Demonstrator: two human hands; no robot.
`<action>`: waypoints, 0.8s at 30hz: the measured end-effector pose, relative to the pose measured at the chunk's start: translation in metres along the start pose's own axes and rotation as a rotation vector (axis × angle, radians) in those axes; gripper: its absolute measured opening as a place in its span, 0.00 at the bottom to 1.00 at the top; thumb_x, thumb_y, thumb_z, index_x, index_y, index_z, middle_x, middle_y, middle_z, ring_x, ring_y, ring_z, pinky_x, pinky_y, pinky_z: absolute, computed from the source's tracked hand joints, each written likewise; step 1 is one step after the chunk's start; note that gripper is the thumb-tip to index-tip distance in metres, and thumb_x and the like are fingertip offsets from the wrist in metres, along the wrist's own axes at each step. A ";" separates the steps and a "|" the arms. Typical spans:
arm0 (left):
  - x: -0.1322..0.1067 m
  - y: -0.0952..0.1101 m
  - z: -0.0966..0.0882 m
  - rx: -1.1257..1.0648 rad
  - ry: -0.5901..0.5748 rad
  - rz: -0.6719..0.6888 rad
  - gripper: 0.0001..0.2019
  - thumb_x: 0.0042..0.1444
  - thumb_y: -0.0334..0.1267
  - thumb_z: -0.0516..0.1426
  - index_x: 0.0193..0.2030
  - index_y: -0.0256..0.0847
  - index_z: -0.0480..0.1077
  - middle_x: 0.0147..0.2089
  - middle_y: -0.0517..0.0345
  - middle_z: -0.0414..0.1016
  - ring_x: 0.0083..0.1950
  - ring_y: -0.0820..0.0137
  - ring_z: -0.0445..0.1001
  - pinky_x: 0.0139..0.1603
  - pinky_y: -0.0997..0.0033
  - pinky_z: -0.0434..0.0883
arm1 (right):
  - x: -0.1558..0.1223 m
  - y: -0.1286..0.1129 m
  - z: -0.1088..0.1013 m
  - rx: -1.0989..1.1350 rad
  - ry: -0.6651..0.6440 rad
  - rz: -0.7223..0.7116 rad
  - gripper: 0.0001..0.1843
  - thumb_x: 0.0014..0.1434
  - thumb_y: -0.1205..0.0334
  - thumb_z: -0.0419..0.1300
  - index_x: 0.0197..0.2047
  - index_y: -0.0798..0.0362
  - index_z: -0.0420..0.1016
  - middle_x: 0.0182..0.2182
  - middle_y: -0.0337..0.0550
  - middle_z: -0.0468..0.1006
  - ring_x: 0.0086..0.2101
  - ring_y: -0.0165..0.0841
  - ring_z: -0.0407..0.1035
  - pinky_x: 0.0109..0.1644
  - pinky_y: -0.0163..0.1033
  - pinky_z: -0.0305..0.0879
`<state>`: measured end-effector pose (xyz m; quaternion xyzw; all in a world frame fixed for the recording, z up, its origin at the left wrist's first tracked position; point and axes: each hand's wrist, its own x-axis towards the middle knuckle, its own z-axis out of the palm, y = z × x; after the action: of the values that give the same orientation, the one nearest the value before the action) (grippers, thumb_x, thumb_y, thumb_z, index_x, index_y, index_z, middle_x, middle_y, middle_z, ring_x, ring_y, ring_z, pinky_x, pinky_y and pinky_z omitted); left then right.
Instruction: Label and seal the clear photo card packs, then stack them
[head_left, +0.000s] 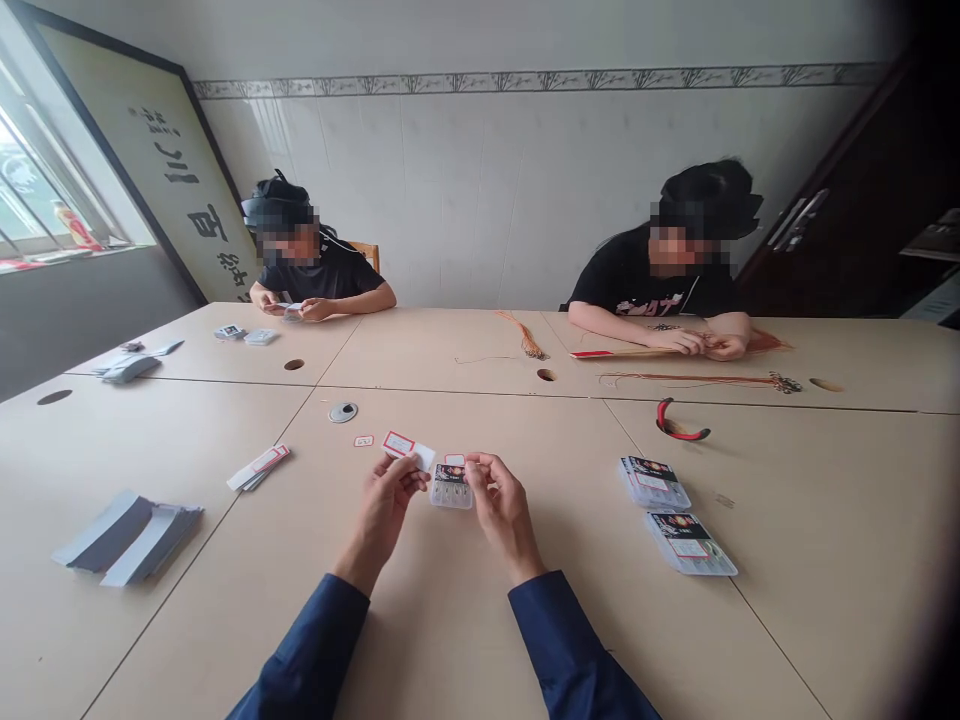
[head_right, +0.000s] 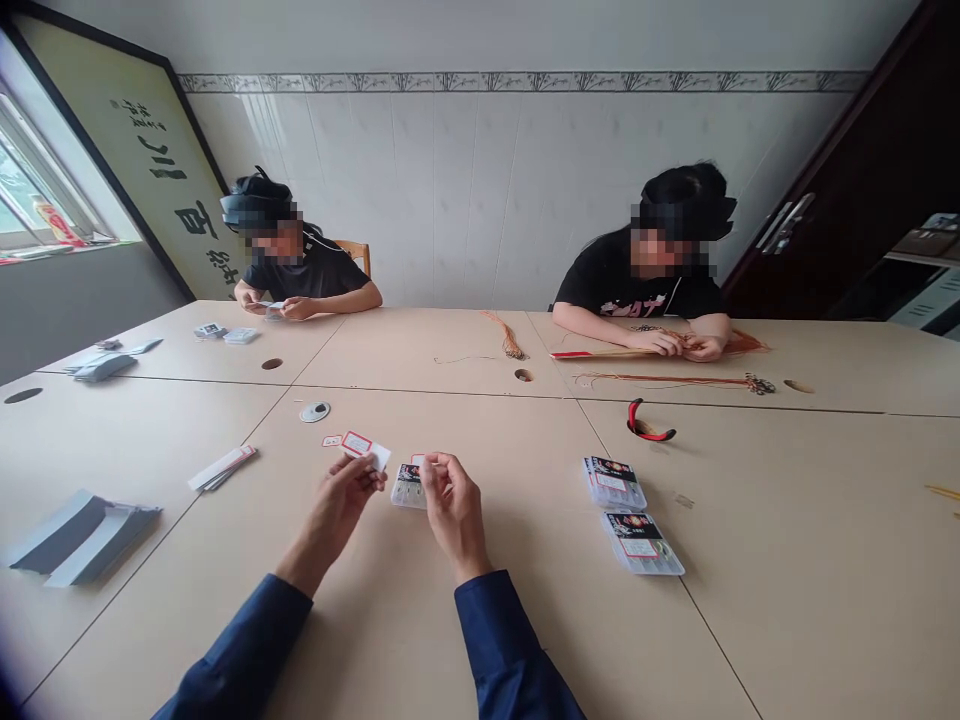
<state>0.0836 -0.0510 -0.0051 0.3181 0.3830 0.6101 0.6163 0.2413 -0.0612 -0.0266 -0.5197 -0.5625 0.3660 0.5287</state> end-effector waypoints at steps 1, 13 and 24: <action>0.001 -0.010 0.006 -0.027 -0.032 -0.008 0.11 0.47 0.40 0.66 0.32 0.38 0.71 0.28 0.59 0.73 0.28 0.74 0.70 0.34 0.73 0.69 | 0.000 0.000 0.001 0.015 -0.032 -0.001 0.24 0.64 0.42 0.54 0.47 0.55 0.74 0.35 0.46 0.80 0.33 0.34 0.71 0.33 0.33 0.66; 0.005 -0.024 -0.003 0.088 0.111 0.058 0.16 0.55 0.50 0.59 0.29 0.36 0.72 0.28 0.53 0.76 0.31 0.65 0.76 0.37 0.62 0.76 | 0.004 0.019 -0.001 -0.441 -0.060 -0.217 0.11 0.60 0.69 0.53 0.39 0.52 0.77 0.38 0.45 0.77 0.40 0.36 0.71 0.44 0.38 0.68; 0.004 -0.032 -0.001 0.246 0.100 0.063 0.21 0.54 0.57 0.59 0.29 0.37 0.70 0.26 0.52 0.75 0.31 0.66 0.76 0.37 0.64 0.77 | 0.004 0.022 0.001 -0.493 -0.097 -0.166 0.11 0.54 0.71 0.54 0.36 0.52 0.76 0.35 0.43 0.77 0.34 0.33 0.71 0.39 0.36 0.67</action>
<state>0.0985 -0.0484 -0.0338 0.3726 0.4750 0.5926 0.5333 0.2455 -0.0528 -0.0470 -0.5670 -0.6999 0.1977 0.3867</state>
